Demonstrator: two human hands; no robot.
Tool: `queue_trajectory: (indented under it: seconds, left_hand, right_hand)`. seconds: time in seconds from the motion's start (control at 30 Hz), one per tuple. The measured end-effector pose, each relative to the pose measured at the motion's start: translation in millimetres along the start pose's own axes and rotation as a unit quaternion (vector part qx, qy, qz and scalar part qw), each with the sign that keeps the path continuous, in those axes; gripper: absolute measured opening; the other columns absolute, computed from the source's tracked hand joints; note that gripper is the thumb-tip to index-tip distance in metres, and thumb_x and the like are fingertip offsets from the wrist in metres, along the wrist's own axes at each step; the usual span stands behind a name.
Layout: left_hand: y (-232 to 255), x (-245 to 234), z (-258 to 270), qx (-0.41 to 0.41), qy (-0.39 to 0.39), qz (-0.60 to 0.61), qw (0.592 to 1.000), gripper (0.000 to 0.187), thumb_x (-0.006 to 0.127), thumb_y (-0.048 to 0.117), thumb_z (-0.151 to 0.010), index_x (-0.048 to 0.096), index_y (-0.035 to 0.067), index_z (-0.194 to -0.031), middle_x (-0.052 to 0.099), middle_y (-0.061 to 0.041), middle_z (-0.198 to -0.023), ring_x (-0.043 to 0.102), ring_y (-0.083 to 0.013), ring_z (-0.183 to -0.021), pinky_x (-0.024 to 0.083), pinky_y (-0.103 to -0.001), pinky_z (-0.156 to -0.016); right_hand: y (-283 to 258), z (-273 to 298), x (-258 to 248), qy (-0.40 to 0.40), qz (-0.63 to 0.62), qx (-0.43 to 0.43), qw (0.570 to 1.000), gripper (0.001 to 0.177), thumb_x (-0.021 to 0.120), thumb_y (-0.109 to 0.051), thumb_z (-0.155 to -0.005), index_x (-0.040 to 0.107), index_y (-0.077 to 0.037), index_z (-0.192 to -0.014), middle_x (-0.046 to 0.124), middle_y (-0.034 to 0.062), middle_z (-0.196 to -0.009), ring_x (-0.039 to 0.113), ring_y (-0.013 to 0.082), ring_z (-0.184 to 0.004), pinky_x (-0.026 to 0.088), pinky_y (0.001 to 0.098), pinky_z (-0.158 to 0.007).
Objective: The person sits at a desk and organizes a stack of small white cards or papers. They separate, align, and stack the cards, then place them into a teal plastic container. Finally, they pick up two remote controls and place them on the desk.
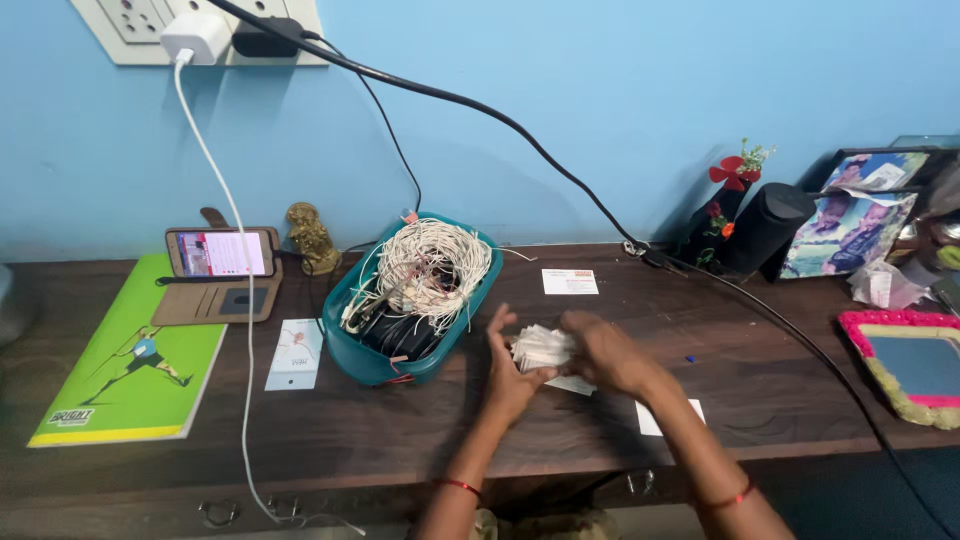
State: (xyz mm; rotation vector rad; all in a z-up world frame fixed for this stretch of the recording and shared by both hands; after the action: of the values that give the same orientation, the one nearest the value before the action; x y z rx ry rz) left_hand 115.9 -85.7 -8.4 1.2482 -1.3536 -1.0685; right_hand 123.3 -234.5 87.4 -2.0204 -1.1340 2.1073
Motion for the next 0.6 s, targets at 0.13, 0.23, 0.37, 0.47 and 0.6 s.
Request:
queue_trajectory:
  seconds: [0.13, 0.23, 0.37, 0.47, 0.6]
  left_hand:
    - [6, -3, 8, 0.039, -0.059, -0.063, 0.996, 0.114, 0.085, -0.010, -0.064, 0.024, 0.020, -0.155, 0.050, -0.008, -0.144, 0.056, -0.0232, -0.123, 0.052, -0.036, -0.102]
    - [4, -1, 10, 0.021, -0.089, -0.049, 0.995, 0.096, 0.078, -0.008, -0.071, 0.038, 0.018, -0.154, 0.062, -0.008, -0.136, 0.064, -0.0227, -0.120, 0.054, -0.035, -0.101]
    - [9, -2, 13, 0.048, -0.082, -0.081, 0.992, 0.082, 0.085, 0.000, -0.076, 0.045, 0.015, -0.146, 0.065, -0.010, -0.133, 0.065, -0.0229, -0.120, 0.054, -0.036, -0.099]
    - [6, -3, 13, 0.061, -0.092, -0.097, 0.989, 0.077, 0.078, -0.001, -0.075, 0.049, 0.013, -0.145, 0.067, -0.012, -0.133, 0.067, -0.0248, -0.121, 0.053, -0.036, -0.100]
    - [4, -6, 13, 0.134, -0.076, -0.126, 0.980, 0.071, 0.083, 0.004, -0.074, 0.053, 0.008, -0.139, 0.065, -0.018, -0.134, 0.063, -0.0330, -0.125, 0.050, -0.040, -0.102]
  right_hand:
    - [-25, 21, 3, 0.025, 0.037, 0.005, 0.999, 0.049, 0.082, -0.007, -0.071, 0.058, -0.004, -0.113, 0.063, 0.0168, -0.116, 0.058, 0.0386, -0.114, 0.049, 0.0478, -0.095]
    - [-35, 30, 4, -0.001, 0.108, 0.089, 0.990, 0.070, 0.084, -0.025, -0.072, 0.051, -0.012, -0.133, 0.052, 0.0134, -0.138, 0.048, 0.0353, -0.126, 0.041, 0.0532, -0.100]
    - [-70, 52, -14, 0.228, 0.192, -0.034, 0.954, 0.096, 0.076, -0.053, -0.073, 0.039, -0.004, -0.146, 0.032, 0.0213, -0.156, 0.030, 0.0423, -0.143, 0.023, 0.0665, -0.108]
    - [-76, 52, 9, 0.216, 0.219, -0.025, 0.951, 0.103, 0.063, -0.061, -0.080, 0.027, 0.002, -0.153, 0.021, 0.0204, -0.164, 0.018, 0.0364, -0.152, 0.012, 0.0648, -0.118]
    - [-64, 47, 34, 0.096, 0.274, 0.035, 0.956, 0.104, 0.052, -0.068, -0.084, 0.019, -0.006, -0.160, 0.016, 0.0132, -0.169, 0.011, 0.0301, -0.153, 0.001, 0.0668, -0.118]
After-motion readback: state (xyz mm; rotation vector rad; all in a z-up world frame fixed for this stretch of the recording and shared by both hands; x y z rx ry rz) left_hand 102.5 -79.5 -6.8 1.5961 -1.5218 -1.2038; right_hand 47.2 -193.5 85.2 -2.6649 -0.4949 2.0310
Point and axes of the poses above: each hand's wrist, its own z-axis away from the middle knuckle, its own x-axis out of the palm, y = z × x, the point moved 6 cm from there along -z, towards the middle knuckle
